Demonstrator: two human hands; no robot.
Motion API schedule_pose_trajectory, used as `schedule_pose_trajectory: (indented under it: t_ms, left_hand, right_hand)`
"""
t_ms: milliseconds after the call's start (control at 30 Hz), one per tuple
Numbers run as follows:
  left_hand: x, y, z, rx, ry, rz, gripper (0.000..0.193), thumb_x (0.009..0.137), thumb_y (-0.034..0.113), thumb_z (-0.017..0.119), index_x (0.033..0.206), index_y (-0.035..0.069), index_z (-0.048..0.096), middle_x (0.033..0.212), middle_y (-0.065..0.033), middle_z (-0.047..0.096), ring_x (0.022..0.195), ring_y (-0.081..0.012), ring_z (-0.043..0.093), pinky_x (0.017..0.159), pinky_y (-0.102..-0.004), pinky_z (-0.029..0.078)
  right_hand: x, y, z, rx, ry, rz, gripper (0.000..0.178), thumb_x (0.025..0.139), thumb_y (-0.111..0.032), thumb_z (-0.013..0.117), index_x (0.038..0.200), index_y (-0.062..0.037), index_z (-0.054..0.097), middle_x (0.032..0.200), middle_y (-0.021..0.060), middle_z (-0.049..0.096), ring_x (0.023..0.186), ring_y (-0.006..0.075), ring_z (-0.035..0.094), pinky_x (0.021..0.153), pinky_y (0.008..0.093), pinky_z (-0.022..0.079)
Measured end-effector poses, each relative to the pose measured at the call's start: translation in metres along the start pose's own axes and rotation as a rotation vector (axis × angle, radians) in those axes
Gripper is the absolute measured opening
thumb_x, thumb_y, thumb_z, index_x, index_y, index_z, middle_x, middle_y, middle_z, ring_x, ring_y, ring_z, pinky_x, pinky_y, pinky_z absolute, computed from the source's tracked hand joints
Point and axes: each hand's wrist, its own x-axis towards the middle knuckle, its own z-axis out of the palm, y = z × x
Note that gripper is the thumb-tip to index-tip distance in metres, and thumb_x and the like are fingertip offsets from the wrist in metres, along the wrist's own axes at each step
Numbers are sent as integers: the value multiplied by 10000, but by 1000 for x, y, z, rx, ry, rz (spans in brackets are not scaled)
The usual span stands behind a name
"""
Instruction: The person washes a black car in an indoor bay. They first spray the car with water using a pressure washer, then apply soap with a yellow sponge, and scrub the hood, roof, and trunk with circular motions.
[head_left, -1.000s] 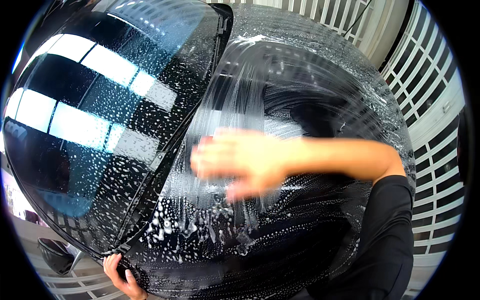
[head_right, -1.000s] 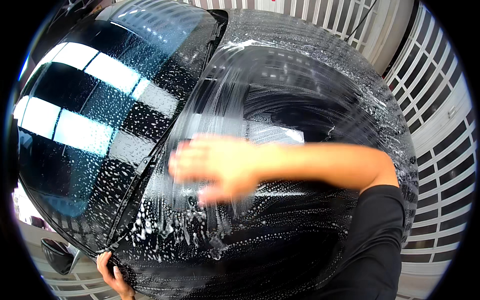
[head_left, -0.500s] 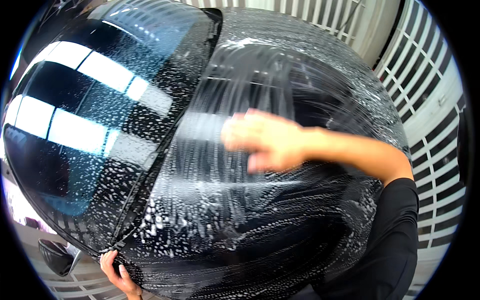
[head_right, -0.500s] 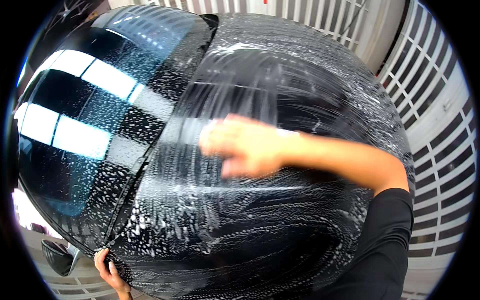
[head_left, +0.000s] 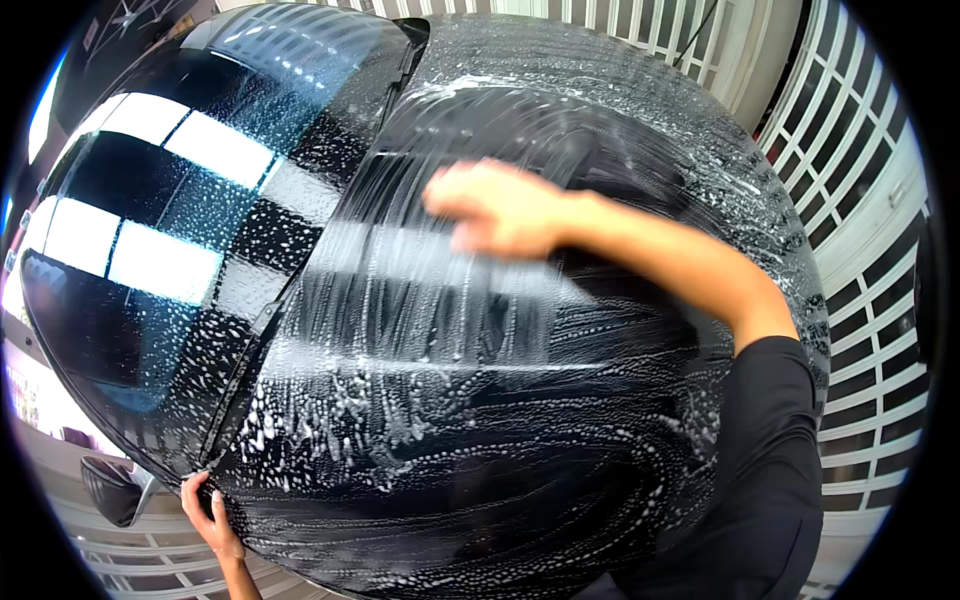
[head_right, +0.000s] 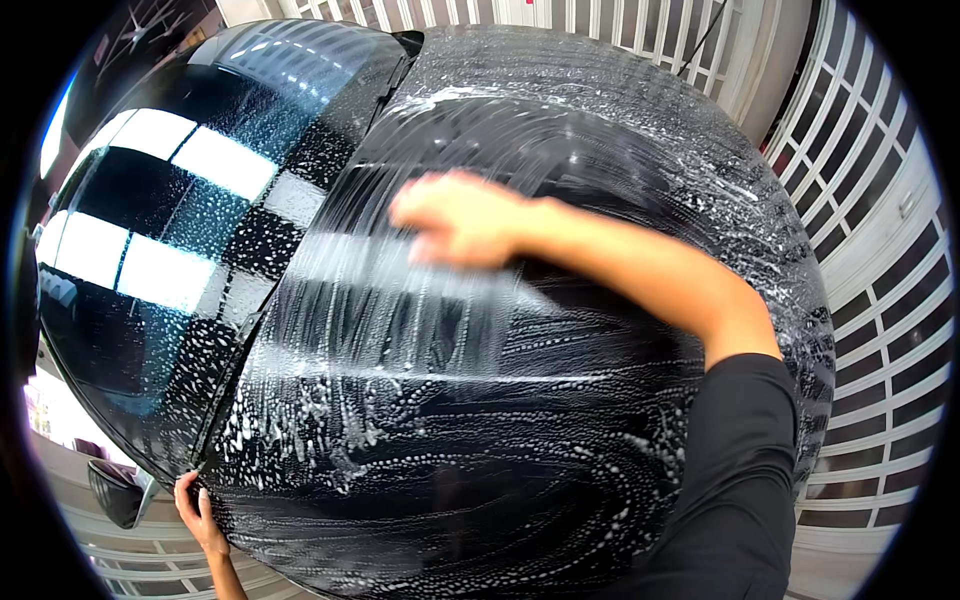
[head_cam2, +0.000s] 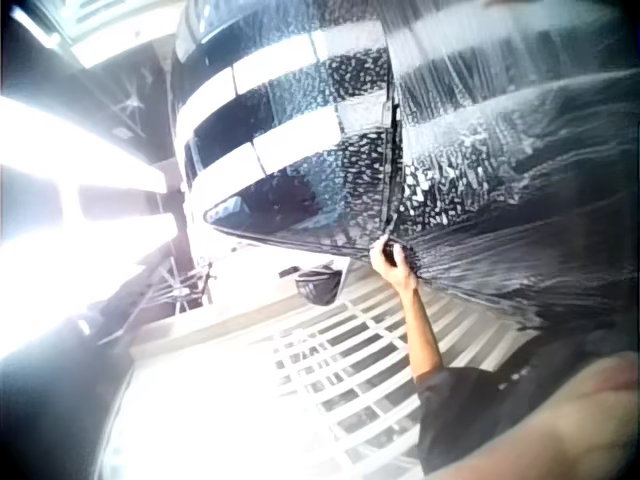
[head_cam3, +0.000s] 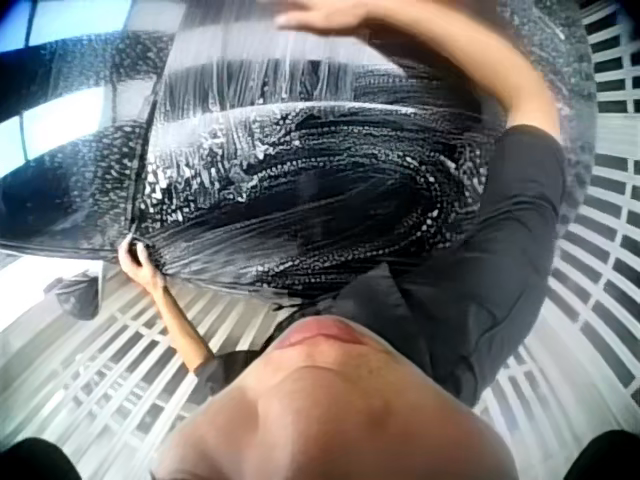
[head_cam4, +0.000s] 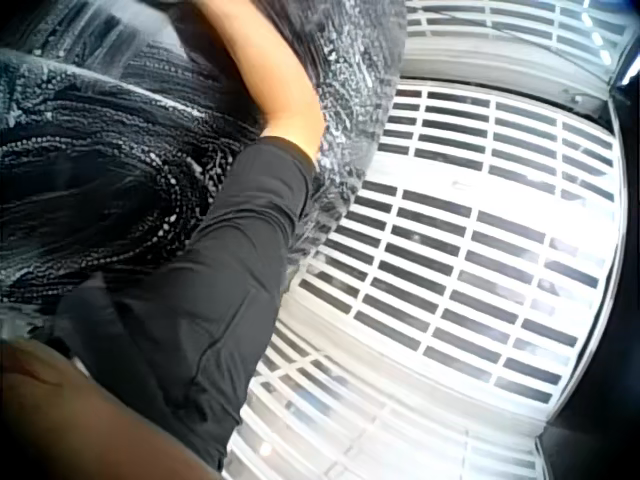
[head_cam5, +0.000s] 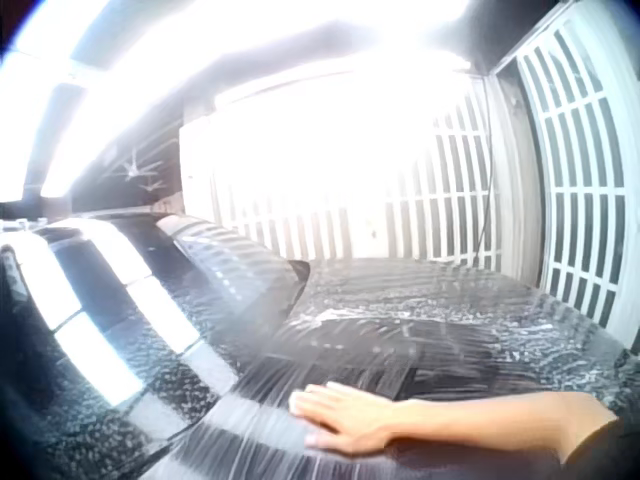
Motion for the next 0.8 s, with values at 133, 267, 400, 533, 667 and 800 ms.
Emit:
schedule_pose_trajectory:
  t_ms: [133, 267, 400, 533, 667, 800]
  left_hand:
    - [-2, 48, 11, 112, -36, -72, 445, 980, 281, 641, 1331, 9, 613, 1402, -173, 568, 1356, -359, 491, 1202, -466, 303]
    - [14, 49, 43, 6, -17, -41, 439, 1011, 331, 633, 1322, 22, 625, 1383, -161, 585, 1368, -345, 486, 1208, -464, 296]
    - [10, 53, 22, 69, -2, -72, 398, 1042, 340, 608, 1299, 37, 631, 1363, -152, 595, 1342, -342, 501, 1196, -457, 304]
    - [1, 42, 14, 99, -7, -108, 396, 1044, 321, 599, 1306, 24, 617, 1370, -166, 590, 1340, -352, 503, 1189, -458, 313]
    - [-5, 40, 11, 127, 34, -83, 408, 1039, 328, 590, 1305, 20, 617, 1379, -174, 588, 1347, -356, 496, 1198, -473, 303]
    - [11, 51, 28, 42, -34, -68, 418, 1034, 339, 591, 1285, 5, 613, 1360, -167, 591, 1338, -358, 491, 1194, -486, 302]
  right_hand:
    - [-22, 60, -5, -53, 88, 222, 658, 1030, -587, 561, 1355, -22, 650, 1435, 218, 617, 1383, 373, 554, 1192, 491, 417]
    - [-142, 243, -56, -526, 171, 1121, 714, 1037, -678, 461, 1361, -85, 694, 1491, 183, 614, 1403, 310, 579, 1140, 493, 479]
    - [24, 145, -21, -134, -163, 850, 747, 1019, -678, 498, 1434, -75, 651, 1478, 158, 637, 1390, 330, 589, 1160, 492, 472]
    - [82, 75, 21, -54, -128, 319, 780, 1022, -684, 491, 1458, -50, 614, 1534, 191, 573, 1433, 333, 539, 1200, 464, 424]
    - [-79, 177, -60, -111, -103, 1087, 656, 1026, -669, 497, 1285, -118, 741, 1401, 163, 677, 1313, 277, 642, 1096, 455, 504]
    - [-160, 211, -72, -300, 40, 1268, 736, 996, -697, 518, 1233, -39, 747, 1301, 189, 728, 1238, 309, 691, 1068, 469, 526]
